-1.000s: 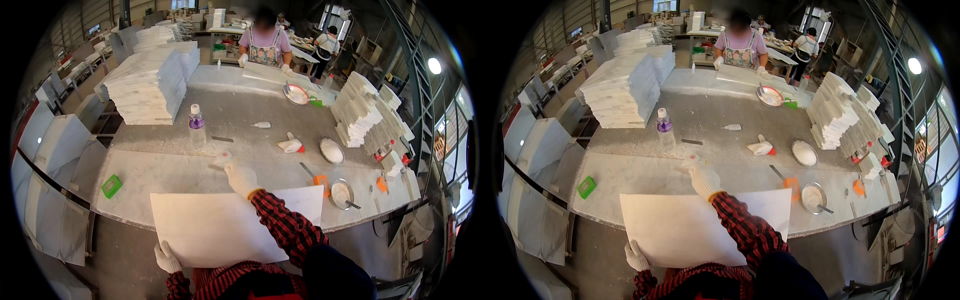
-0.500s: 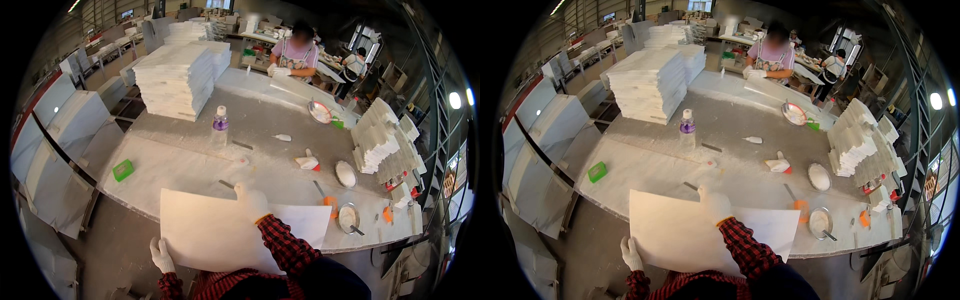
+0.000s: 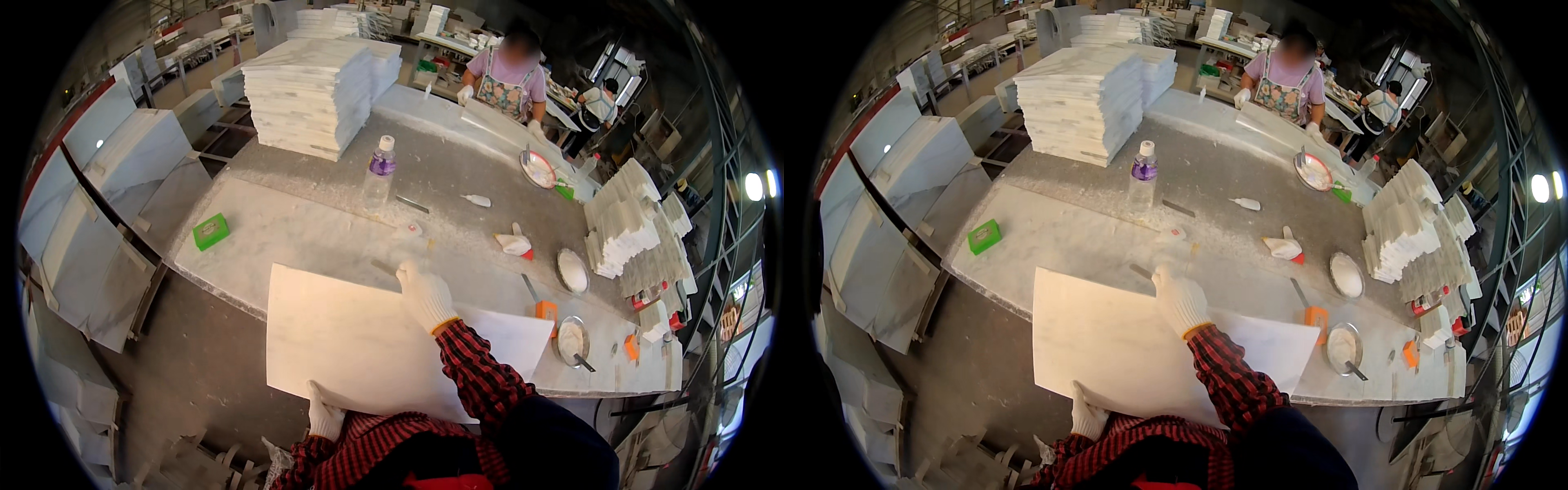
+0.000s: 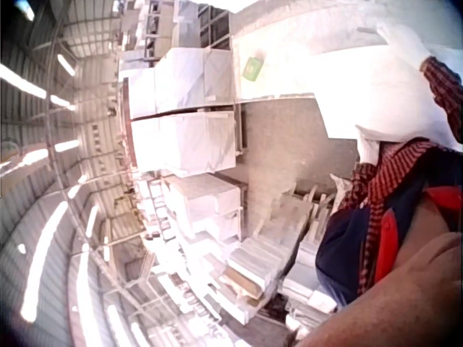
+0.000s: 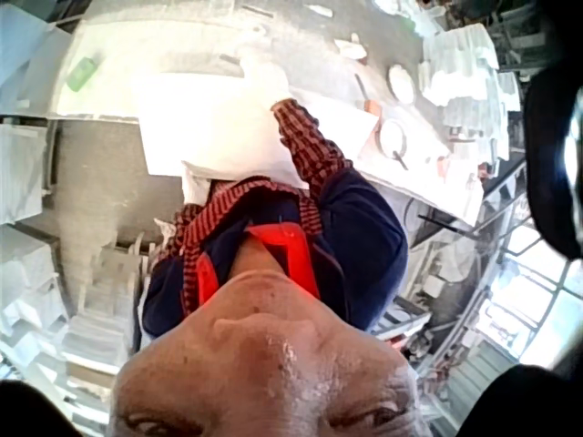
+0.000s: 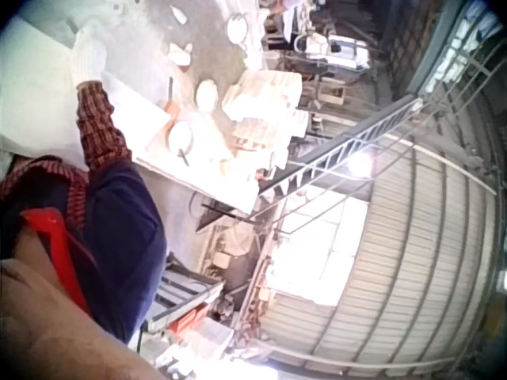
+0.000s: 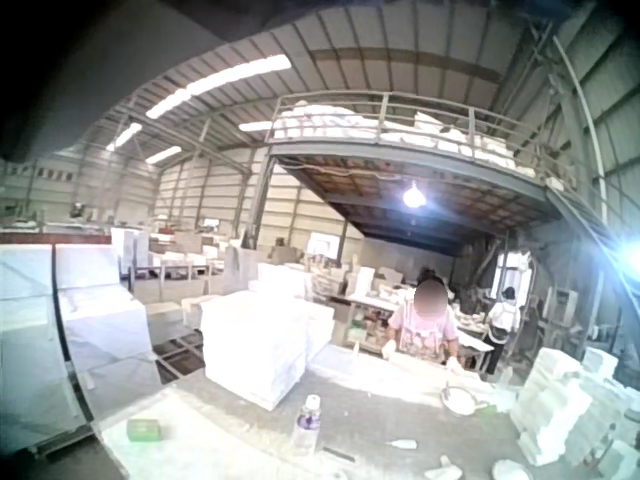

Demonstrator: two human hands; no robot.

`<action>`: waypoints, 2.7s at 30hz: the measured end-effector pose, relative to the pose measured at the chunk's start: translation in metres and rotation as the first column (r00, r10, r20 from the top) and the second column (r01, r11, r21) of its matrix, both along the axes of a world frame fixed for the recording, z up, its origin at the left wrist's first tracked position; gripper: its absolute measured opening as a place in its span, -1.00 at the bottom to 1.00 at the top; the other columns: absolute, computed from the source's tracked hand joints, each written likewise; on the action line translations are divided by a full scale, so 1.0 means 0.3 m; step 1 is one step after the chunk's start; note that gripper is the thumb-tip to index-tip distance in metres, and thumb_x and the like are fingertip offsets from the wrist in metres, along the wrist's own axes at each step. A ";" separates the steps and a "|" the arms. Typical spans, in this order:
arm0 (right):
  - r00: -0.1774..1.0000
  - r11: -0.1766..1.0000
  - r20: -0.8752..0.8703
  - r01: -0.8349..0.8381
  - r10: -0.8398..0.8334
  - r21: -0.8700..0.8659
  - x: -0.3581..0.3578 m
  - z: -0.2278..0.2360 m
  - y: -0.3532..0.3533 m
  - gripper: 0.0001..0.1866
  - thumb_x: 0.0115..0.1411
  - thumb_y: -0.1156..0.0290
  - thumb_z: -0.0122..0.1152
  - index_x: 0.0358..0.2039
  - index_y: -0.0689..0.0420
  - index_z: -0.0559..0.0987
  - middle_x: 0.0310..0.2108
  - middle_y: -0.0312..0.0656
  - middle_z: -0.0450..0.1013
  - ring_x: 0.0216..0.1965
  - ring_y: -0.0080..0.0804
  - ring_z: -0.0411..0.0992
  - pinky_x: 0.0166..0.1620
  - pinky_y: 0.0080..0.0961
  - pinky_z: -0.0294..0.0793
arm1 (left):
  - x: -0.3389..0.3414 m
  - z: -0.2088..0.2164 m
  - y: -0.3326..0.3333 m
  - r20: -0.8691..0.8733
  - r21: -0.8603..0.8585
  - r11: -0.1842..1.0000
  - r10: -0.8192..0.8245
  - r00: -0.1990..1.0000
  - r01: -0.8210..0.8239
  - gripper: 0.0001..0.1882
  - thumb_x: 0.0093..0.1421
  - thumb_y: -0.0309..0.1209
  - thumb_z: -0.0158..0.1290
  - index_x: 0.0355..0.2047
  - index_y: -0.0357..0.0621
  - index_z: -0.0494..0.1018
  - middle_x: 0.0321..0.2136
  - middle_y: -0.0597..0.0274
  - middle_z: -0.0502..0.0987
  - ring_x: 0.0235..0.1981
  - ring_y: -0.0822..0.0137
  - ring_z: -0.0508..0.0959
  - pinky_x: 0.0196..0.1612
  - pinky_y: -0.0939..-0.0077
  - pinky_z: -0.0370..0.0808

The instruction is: The person uses a metal scraper to smooth the edges and surfaces of a white rectangular stone slab. They repeatedly scrape the corners and sides, occasionally flipping the slab to work on different faces. The person also wipes the slab with a white cloth to remove dust generated by the scraping process.

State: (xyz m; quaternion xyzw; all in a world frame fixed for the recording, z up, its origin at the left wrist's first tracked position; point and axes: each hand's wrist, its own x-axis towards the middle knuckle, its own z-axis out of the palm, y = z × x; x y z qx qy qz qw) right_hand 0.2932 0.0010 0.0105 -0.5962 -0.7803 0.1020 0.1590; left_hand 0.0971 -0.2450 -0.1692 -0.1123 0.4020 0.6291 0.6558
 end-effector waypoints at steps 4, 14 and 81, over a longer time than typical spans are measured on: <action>0.994 0.994 -0.107 0.016 -0.005 0.109 0.047 0.041 -0.073 -0.77 0.37 0.19 -0.05 -0.12 0.02 0.46 -0.45 0.04 0.54 -0.41 0.15 0.51 -0.34 0.03 0.43 | 0.011 0.068 0.018 0.004 0.030 0.998 0.046 0.999 -0.046 -0.16 0.30 0.21 -0.05 0.35 -0.11 0.07 0.29 0.03 0.23 0.26 -0.03 0.31 0.22 -0.04 0.37; 0.936 0.844 -0.318 0.289 -0.150 0.452 0.138 0.148 -0.270 -0.82 0.35 0.34 0.02 -0.11 0.07 0.51 -0.37 0.07 0.51 -0.35 0.07 0.53 -0.34 -0.10 0.45 | -0.203 0.425 0.235 -0.428 0.099 0.992 -0.031 0.903 0.081 -0.30 0.37 0.07 -0.06 0.31 -0.18 0.16 0.24 0.09 0.29 0.23 0.16 0.29 0.25 0.10 0.25; -0.325 0.951 -0.895 -0.137 -0.306 -0.276 0.465 0.019 0.143 -0.75 0.41 0.16 0.01 -0.26 0.08 0.46 -0.51 -0.43 0.40 -0.61 -0.72 0.24 -0.54 -0.69 0.21 | 0.535 0.944 1.217 -0.757 0.055 0.696 0.497 -0.425 0.716 -0.74 0.34 -0.27 0.00 -0.07 0.00 0.60 -0.23 0.19 0.67 -0.28 0.26 0.65 -0.16 0.48 0.52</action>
